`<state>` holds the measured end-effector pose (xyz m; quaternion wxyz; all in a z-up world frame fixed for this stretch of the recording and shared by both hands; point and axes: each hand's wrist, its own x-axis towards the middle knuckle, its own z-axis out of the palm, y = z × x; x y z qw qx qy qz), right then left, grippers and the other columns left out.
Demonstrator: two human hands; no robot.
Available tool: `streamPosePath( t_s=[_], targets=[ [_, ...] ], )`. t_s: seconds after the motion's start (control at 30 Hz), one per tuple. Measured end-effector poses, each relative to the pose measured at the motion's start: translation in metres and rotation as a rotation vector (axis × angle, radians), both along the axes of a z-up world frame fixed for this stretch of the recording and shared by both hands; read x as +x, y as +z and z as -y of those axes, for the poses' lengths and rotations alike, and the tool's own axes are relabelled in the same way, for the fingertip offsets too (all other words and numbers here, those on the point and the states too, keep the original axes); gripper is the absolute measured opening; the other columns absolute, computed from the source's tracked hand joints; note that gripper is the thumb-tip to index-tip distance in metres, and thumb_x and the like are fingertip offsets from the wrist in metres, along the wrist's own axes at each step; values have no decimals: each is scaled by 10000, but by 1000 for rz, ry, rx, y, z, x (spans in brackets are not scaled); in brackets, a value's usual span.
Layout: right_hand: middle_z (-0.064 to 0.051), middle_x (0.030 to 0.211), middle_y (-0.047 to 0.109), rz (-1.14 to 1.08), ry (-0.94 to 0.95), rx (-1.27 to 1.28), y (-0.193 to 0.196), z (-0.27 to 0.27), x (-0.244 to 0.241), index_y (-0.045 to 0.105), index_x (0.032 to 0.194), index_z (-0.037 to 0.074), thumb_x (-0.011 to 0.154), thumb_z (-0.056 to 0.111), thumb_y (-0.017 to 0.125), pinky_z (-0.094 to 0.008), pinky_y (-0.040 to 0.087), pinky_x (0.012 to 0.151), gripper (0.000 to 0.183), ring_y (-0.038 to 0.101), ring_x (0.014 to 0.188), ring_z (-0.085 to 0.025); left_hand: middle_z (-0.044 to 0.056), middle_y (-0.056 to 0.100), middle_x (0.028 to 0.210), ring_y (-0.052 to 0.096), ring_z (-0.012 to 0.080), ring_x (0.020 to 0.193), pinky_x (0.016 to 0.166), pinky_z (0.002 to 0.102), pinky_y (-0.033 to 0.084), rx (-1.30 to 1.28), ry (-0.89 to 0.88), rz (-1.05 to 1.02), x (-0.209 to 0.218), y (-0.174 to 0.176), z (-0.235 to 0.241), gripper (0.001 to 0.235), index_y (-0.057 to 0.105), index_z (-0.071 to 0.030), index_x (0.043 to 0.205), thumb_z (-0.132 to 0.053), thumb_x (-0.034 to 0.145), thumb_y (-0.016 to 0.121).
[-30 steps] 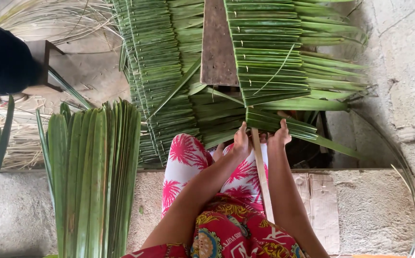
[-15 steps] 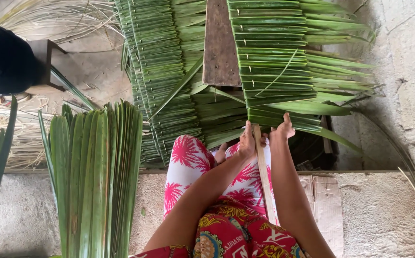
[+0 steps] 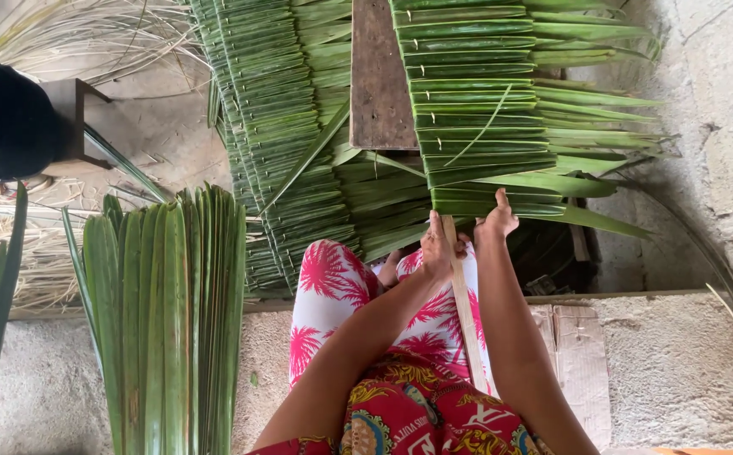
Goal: Weaving and securing palm leaves onto a wooden frame to create thatched panels
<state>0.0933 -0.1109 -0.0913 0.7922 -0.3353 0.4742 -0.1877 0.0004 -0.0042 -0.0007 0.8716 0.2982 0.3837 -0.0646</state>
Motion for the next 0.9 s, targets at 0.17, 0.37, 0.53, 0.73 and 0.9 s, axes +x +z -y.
streamPosePath(
  t_s=[0.17, 0.37, 0.53, 0.73, 0.9],
  targets=[
    [-198, 1244, 602, 28, 44, 1, -6, 7, 9, 328, 1354, -47, 775, 83, 972, -735, 559, 842, 876, 684, 1056, -384, 223, 646, 645, 529, 204, 400, 323, 267, 441, 22, -12, -10, -2, 22, -4, 529, 537, -141, 909, -661, 1004, 562],
    [-213, 1238, 626, 19, 42, -21, -19, 10, 5, 342, 1332, -69, 774, 119, 978, -730, 560, 845, 867, 701, 1036, -400, 240, 661, 654, 550, 228, 405, 327, 293, 459, 41, -31, -6, 0, 13, -3, 536, 527, -144, 914, -671, 1005, 546],
    [-214, 1186, 612, 16, 21, -19, -3, 2, 3, 361, 1325, -88, 779, 106, 963, -712, 555, 844, 836, 689, 1030, -379, 252, 686, 679, 582, 241, 410, 334, 302, 484, 66, -61, -9, -1, 9, -4, 541, 504, -138, 938, -673, 1016, 520],
    [-237, 1165, 591, -19, 106, -39, 15, 3, 6, 362, 1332, -79, 763, 198, 1000, -731, 518, 895, 898, 712, 1036, -395, 288, 665, 734, 599, 166, 462, 407, 250, 518, 493, -125, 299, 49, -61, -47, 467, 588, -122, 1015, -556, 1101, 438],
    [-223, 1075, 569, -19, 167, -56, 28, 2, 4, 457, 1270, -131, 784, 231, 979, -709, 537, 839, 800, 712, 930, -333, 198, 611, 860, 605, 251, 700, 648, 530, 660, 649, -494, 41, 111, -67, -72, 772, 619, 129, 1211, -547, 877, 782]
  ],
)
